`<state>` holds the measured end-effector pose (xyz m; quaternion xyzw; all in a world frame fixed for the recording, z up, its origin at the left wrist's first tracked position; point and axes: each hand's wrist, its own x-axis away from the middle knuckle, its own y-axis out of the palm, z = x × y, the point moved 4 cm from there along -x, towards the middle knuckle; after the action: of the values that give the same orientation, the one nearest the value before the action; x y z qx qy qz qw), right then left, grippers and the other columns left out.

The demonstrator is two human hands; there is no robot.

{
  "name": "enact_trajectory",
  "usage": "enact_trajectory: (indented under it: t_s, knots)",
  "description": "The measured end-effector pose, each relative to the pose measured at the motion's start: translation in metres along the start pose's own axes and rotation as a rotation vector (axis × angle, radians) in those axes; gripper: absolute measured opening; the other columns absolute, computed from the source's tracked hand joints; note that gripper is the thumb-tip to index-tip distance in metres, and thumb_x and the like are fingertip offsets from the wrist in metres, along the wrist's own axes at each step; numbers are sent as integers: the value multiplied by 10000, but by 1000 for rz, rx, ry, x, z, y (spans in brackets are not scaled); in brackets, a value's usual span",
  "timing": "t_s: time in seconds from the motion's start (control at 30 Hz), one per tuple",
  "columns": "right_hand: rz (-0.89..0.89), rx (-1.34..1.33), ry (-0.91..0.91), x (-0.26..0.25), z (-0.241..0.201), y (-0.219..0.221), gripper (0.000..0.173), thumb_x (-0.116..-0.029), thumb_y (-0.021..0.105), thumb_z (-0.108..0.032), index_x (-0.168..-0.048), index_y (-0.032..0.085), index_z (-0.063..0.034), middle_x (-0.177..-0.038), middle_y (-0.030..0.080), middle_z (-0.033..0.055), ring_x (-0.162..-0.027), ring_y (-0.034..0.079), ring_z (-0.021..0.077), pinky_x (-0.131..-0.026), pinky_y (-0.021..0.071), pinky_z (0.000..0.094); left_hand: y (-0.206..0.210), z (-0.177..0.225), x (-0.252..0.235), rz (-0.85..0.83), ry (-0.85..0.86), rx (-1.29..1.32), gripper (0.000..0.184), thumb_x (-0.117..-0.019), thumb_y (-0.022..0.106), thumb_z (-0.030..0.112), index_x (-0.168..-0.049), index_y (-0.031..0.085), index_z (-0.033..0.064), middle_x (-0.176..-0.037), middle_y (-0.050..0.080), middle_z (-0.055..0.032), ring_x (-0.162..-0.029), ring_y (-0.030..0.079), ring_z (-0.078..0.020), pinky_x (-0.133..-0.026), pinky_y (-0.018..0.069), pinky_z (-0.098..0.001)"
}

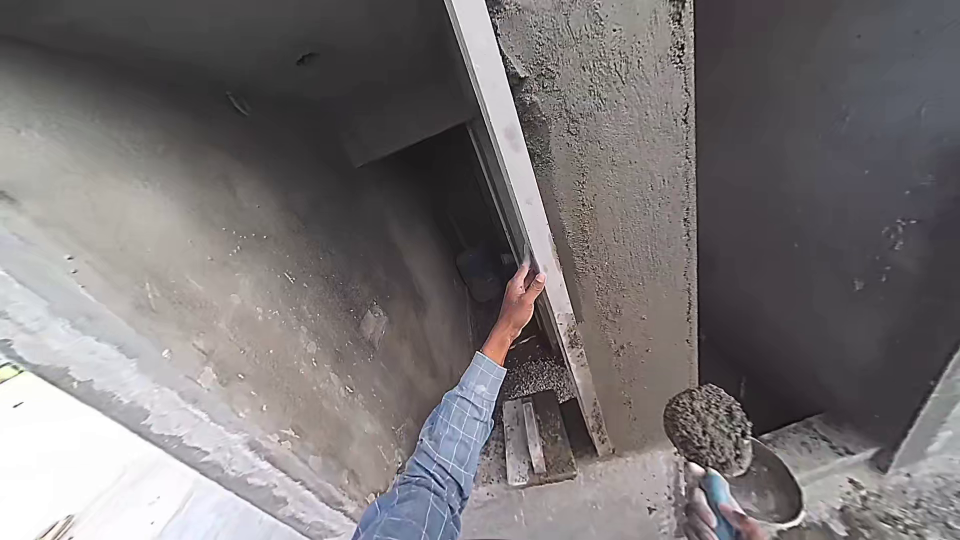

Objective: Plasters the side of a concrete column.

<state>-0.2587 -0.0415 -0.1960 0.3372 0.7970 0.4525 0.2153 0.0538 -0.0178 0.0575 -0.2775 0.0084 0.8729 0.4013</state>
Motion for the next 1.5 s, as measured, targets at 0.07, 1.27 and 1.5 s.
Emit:
enact_trajectory:
  t_s: [0.07, 1.27, 1.5]
  knots:
    - [-146, -12, -193, -18, -30, 67, 319, -1025, 519, -347, -1306, 559, -200, -664, 637, -107, -475, 569, 9, -430, 473, 159, -5, -1, -7, -1, -1, -4, 755, -1004, 572, 301, -1593, 234, -31, -1652, 228, -231, -1505, 318, -254, -1210, 332, -391]
    - [-206, -418, 69, -73, -18, 281, 374, -1131, 248, -310, -1104, 559, -103, -598, 539, -59, -451, 550, 15, -429, 478, 138, 0, 1, -8, 94, 133, -172, 584, -1014, 577, 179, -1477, 407, -133, -1558, 365, -321, -1482, 360, -336, -1228, 277, -383]
    - [-432, -86, -582, -50, -119, 342, 328, -1099, 343, -192, -1425, 314, -188, -649, 558, -52, -491, 608, 81, -459, 565, 224, 1, 1, -7, 77, 131, -140, 591, -1025, 561, 208, -1504, 394, -97, -1591, 333, -286, -1503, 323, -321, -1236, 268, -389]
